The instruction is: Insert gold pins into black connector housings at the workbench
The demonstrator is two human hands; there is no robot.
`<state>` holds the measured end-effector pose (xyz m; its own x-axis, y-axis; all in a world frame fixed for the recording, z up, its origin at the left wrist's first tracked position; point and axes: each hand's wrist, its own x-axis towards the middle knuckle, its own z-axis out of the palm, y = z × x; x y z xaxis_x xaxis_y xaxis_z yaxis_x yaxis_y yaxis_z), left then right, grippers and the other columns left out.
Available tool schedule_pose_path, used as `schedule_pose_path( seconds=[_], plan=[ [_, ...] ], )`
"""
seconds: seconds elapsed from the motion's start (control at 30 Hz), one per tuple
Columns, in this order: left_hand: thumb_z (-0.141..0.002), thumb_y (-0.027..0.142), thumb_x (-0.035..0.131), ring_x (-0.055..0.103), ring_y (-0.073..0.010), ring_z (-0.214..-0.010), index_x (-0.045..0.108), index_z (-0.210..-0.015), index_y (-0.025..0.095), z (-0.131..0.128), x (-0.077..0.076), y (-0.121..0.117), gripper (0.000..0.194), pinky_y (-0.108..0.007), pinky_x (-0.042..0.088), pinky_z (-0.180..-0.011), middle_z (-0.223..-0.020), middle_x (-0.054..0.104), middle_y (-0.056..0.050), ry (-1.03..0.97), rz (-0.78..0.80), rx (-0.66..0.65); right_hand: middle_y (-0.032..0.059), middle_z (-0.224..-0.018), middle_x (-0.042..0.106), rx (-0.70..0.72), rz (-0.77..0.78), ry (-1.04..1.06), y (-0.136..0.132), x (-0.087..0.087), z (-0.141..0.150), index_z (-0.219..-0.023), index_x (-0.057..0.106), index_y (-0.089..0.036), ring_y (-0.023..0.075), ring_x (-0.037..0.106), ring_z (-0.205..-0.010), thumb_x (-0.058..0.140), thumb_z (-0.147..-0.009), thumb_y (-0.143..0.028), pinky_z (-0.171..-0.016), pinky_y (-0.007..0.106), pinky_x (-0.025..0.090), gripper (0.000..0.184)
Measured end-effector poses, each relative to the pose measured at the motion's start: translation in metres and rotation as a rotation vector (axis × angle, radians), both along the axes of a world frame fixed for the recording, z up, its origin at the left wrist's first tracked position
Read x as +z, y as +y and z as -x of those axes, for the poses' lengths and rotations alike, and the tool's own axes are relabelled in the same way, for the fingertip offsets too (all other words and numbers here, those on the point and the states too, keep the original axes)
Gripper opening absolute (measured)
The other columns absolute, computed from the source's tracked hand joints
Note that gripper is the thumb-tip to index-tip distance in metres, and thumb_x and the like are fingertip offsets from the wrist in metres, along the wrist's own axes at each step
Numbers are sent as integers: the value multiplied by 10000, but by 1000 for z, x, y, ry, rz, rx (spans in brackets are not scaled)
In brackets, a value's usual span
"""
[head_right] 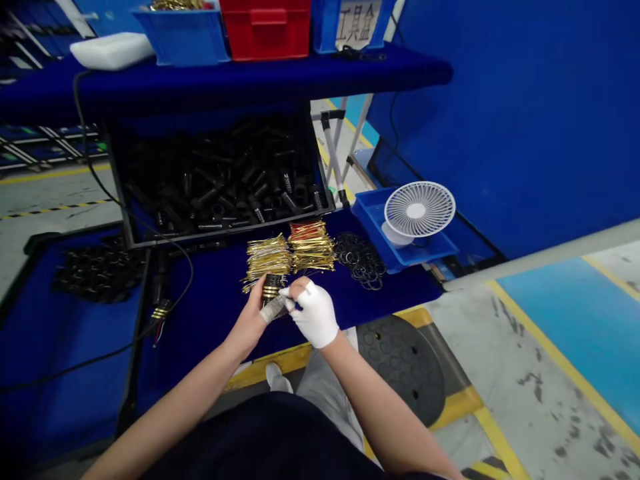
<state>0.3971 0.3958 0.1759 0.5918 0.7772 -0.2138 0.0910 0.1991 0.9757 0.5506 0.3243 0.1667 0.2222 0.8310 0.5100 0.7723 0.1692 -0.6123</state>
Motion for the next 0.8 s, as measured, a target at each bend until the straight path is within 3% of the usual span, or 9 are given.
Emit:
schedule_pose_path(
  seconds=[0.2, 0.3, 0.4, 0.5, 0.6, 0.73, 0.8],
  plan=[
    [-864, 463, 699, 400, -284, -1439, 322, -1538, 234, 5, 0, -1, 806, -421, 281, -1203, -1577, 401, -108, 22, -79, -24, 48, -866, 644, -52, -63, 28, -1, 4, 3, -937, 704, -214, 181, 627, -803, 604, -873, -115, -726, 302, 521, 155],
    [-863, 457, 703, 375, -293, -1454, 356, -1529, 237, 5, 0, -1, 782, -434, 270, -1210, -1576, 411, -102, 10, -107, -24, 54, -863, 654, -10, -33, -28, -2, 4, 3, -881, 700, -211, 185, 620, -802, 612, -877, -135, -724, 306, 510, 116],
    [-881, 468, 678, 433, -303, -1401, 438, -1488, 247, 7, 5, 0, 690, -429, 375, -1143, -1545, 452, -93, -24, -82, -22, 29, -838, 673, 1, 48, 131, -1, 2, 2, -955, 683, -210, 179, 636, -802, 685, -852, -190, -790, 319, 517, 104],
    [-899, 494, 642, 624, -269, -1112, 466, -1477, 263, 11, 17, 4, 647, -372, 539, -878, -1496, 493, -110, -100, 53, -97, 16, -871, 701, -9, 170, 509, 0, 1, 3, -1153, 621, -191, 182, 664, -815, 774, -797, -305, -841, 348, 538, 404],
    [-915, 515, 607, 642, -172, -775, 457, -1494, 263, 19, 28, 3, 649, -334, 534, -719, -1392, 569, -127, -112, 94, -221, 60, -976, 720, 122, 321, 762, -2, 4, 12, -1209, 625, -170, 186, 674, -793, 729, -829, -399, -763, 343, 564, 456],
    [-866, 568, 651, 657, -209, -832, 382, -1542, 247, 35, 22, -12, 794, -319, 532, -746, -1185, 680, -110, -14, -2, -141, 62, -1059, 706, 173, 301, 746, -12, 2, 36, -1154, 691, -199, 225, 660, -974, 801, -752, -377, -920, 375, 522, 453],
    [-854, 670, 592, 629, -178, -624, 450, -1483, 187, 43, 10, -23, 806, -281, 508, -576, -889, 718, -76, -5, 207, -85, 46, -1020, 702, 236, 312, 753, -17, -5, 48, -1069, 725, -196, 228, 652, -971, 833, -707, -383, -920, 363, 512, 421]
  ],
)
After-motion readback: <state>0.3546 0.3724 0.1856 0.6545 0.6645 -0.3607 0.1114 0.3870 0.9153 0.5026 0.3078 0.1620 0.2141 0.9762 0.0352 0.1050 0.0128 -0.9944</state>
